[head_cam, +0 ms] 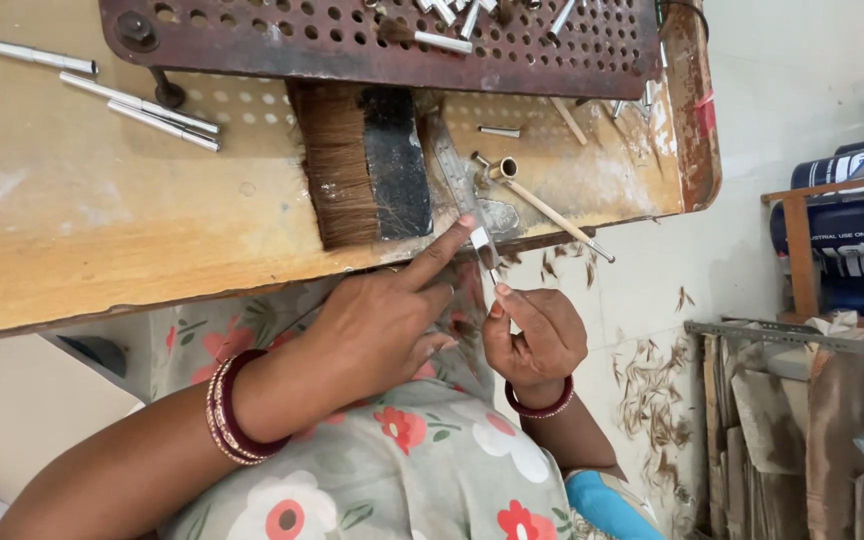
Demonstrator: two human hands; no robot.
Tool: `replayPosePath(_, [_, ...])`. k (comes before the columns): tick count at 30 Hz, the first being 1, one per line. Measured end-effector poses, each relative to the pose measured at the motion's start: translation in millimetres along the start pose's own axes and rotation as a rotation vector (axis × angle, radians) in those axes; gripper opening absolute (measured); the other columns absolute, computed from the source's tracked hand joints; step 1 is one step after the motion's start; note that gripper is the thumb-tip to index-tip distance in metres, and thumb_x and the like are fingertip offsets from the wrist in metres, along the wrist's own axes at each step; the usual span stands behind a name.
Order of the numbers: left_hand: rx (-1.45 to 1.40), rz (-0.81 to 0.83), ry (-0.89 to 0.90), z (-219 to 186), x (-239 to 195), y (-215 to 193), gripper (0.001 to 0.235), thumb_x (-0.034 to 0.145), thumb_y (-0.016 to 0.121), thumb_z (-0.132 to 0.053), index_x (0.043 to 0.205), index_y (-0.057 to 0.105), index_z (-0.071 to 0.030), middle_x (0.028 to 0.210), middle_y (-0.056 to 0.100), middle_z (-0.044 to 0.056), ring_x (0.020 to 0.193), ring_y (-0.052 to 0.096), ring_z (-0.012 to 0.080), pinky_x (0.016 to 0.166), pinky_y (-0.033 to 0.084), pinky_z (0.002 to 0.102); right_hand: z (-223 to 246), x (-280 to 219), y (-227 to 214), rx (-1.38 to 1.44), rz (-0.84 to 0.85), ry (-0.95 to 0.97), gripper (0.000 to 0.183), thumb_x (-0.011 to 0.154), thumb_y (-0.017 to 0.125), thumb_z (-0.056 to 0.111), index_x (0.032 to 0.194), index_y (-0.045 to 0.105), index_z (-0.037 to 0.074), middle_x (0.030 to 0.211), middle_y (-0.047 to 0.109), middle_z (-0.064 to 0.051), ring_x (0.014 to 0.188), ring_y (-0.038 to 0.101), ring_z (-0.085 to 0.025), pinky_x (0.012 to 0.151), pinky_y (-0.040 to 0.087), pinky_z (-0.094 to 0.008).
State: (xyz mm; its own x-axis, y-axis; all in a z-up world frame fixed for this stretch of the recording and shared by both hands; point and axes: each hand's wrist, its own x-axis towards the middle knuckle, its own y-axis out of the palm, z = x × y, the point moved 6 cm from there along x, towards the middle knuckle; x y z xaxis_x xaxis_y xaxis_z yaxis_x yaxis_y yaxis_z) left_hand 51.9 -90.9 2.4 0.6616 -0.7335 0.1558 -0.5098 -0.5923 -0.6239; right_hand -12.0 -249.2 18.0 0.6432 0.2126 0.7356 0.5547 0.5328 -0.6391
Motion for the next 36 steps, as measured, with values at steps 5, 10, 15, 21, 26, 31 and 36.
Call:
replayPosePath(5, [-0.035,-0.037,0.019,-0.7,-0.5,-2.2,0.032,0.076,0.082,-0.019,0.092,0.068,0.005,0.164,0.024,0.021,0.079,0.071,0.0382,0.068,0.055,0.048,-1.2,6.2,-0.4,0.008,0.030,0.010,0.023,0.083,0.068,-0.006,0.105,0.071,0.000,0.080,0.068,-0.011,0.068,0.063,-0.024,0.061,0.050,-0.033])
replayPosePath(10, [-0.086,-0.347,0.107,-0.6,-6.6,-0.4,0.026,0.082,0.075,-0.007,0.107,0.073,-0.001,0.149,0.051,0.026,0.084,0.072,0.0390,0.067,0.056,0.043,-0.9,9.8,-6.2,0.075,0.006,0.121,0.020,0.084,0.072,-0.006,0.102,0.068,0.001,0.081,0.071,-0.013,0.065,0.066,-0.021,0.055,0.048,-0.029])
replayPosePath(15, [-0.959,-0.309,-0.170,4.4,-14.6,7.9,0.014,0.091,0.076,-0.010,0.097,0.076,0.002,0.106,0.078,0.012,0.063,0.059,0.0107,0.055,0.047,0.030,48.4,50.7,-10.7,0.341,0.230,-0.274,0.022,0.091,0.075,0.000,0.096,0.054,0.002,0.087,0.071,-0.015,0.078,0.072,-0.026,0.066,0.057,-0.034])
replayPosePath(21, [-0.806,-0.604,0.208,-7.0,-40.1,-28.2,0.014,0.101,0.074,-0.008,0.105,0.065,0.003,0.112,0.071,0.012,0.098,0.067,0.0171,0.085,0.054,0.028,36.5,60.9,-2.5,0.510,0.499,0.200,0.026,0.085,0.080,0.014,0.105,0.070,0.000,0.091,0.075,-0.010,0.074,0.073,-0.021,0.066,0.058,-0.033])
replayPosePath(26, [-0.143,-0.878,0.202,-13.1,-57.0,-80.3,0.026,0.098,0.078,-0.013,0.116,0.065,-0.001,0.123,0.070,0.017,0.109,0.072,0.0284,0.091,0.059,0.035,18.1,122.8,15.5,0.258,0.467,0.107,0.011,0.092,0.078,0.014,0.097,0.077,0.004,0.082,0.076,-0.009,0.065,0.072,-0.019,0.060,0.056,-0.032])
replayPosePath(31, [0.027,-0.906,-0.071,13.3,-67.8,-117.5,0.039,0.096,0.081,-0.015,0.128,0.062,-0.004,0.137,0.065,0.020,0.116,0.069,0.0337,0.083,0.059,0.038,26.8,215.6,9.5,-0.294,0.114,-0.281,0.019,0.099,0.073,0.013,0.106,0.073,-0.004,0.109,0.073,-0.022,0.096,0.071,-0.036,0.082,0.058,-0.043])
replayPosePath(36, [0.243,-0.632,-0.002,14.4,-54.8,-106.7,0.084,0.071,0.088,-0.019,0.145,0.051,-0.005,0.152,0.042,0.028,0.141,0.040,0.0513,0.115,0.039,0.052,5.5,175.0,12.7,0.048,0.240,-0.072,0.018,0.112,0.071,0.017,0.117,0.072,0.000,0.122,0.071,-0.019,0.110,0.072,-0.032,0.095,0.058,-0.039])
